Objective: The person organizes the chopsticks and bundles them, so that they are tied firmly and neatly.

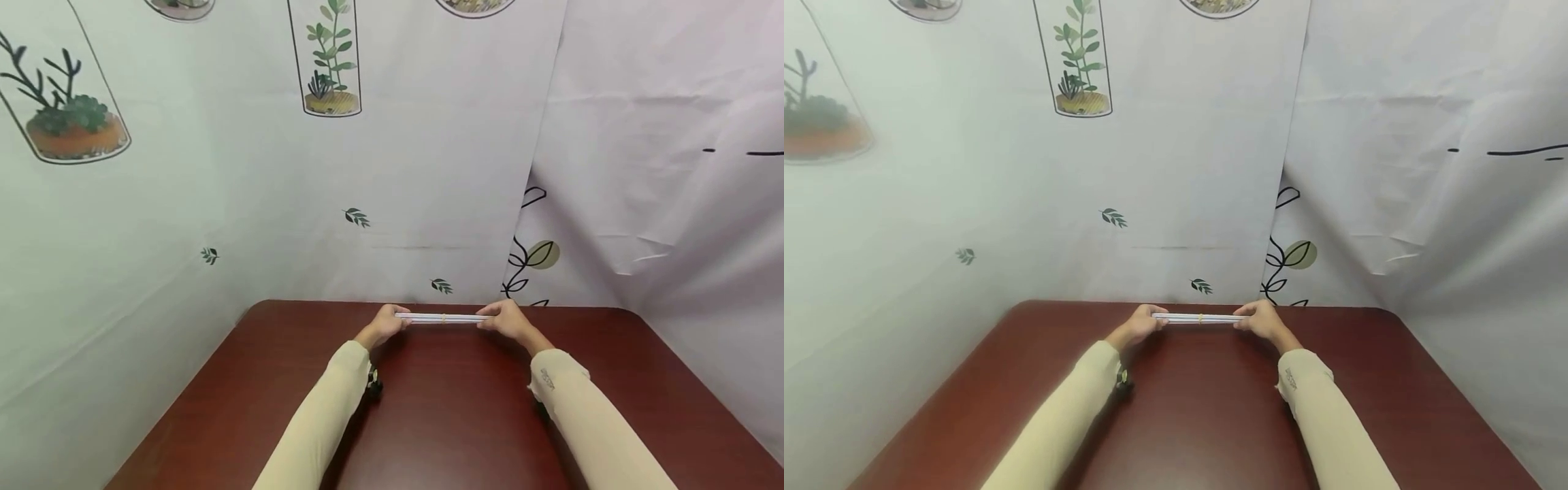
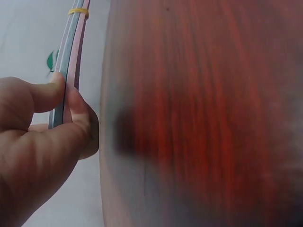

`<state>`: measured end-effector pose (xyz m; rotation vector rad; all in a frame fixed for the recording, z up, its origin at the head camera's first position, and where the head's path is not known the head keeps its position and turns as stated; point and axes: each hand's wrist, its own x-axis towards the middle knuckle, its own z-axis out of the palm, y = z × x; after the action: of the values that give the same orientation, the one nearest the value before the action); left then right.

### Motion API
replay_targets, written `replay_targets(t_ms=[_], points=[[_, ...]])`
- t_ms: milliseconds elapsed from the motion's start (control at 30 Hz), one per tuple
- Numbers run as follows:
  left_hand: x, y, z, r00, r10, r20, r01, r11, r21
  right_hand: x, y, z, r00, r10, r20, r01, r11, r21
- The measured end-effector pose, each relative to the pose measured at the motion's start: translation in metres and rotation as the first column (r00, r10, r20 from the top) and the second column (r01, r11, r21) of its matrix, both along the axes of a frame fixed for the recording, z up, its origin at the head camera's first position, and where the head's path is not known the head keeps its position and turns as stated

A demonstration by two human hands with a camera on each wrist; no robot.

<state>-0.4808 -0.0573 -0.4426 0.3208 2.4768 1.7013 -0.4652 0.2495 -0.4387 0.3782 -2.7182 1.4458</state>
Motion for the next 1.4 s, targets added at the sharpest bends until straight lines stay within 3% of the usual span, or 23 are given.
replay_targets(t_ms=[167,300,400,733,1033,1200,1400], points=[[0.002,-0.001,-0.002,0.995,0.054,-0.080,-0.067,0.983,-0.171,0.003,-0.006,-0.003,1.000,-0.024,-0.004,0.024,0.999,0.042],[0.004,-0.004,0.000,0.970,0.108,-0.220,-0.175,0.934,-0.312,0.003,-0.008,-0.002,0.997,-0.075,-0.030,0.079,0.987,0.143],[0.004,-0.006,0.001,0.948,0.130,-0.290,-0.228,0.914,-0.337,0.002,-0.008,-0.001,0.996,-0.078,-0.041,0.084,0.979,0.187],[0.012,-0.008,-0.002,0.955,0.188,-0.228,-0.259,0.904,-0.341,0.006,-0.011,-0.005,0.995,-0.095,0.006,0.091,0.968,0.233],[0.014,-0.009,-0.006,0.958,0.166,-0.235,-0.242,0.908,-0.342,0.009,-0.009,-0.008,0.993,-0.117,0.033,0.107,0.969,0.223],[0.013,-0.009,-0.005,0.954,0.167,-0.251,-0.247,0.909,-0.334,0.009,-0.001,-0.005,0.990,-0.138,-0.007,0.135,0.963,0.232],[0.020,-0.004,0.010,0.950,0.154,-0.270,-0.231,0.932,-0.281,0.016,0.006,0.007,0.988,-0.117,-0.103,0.133,0.977,0.169]])
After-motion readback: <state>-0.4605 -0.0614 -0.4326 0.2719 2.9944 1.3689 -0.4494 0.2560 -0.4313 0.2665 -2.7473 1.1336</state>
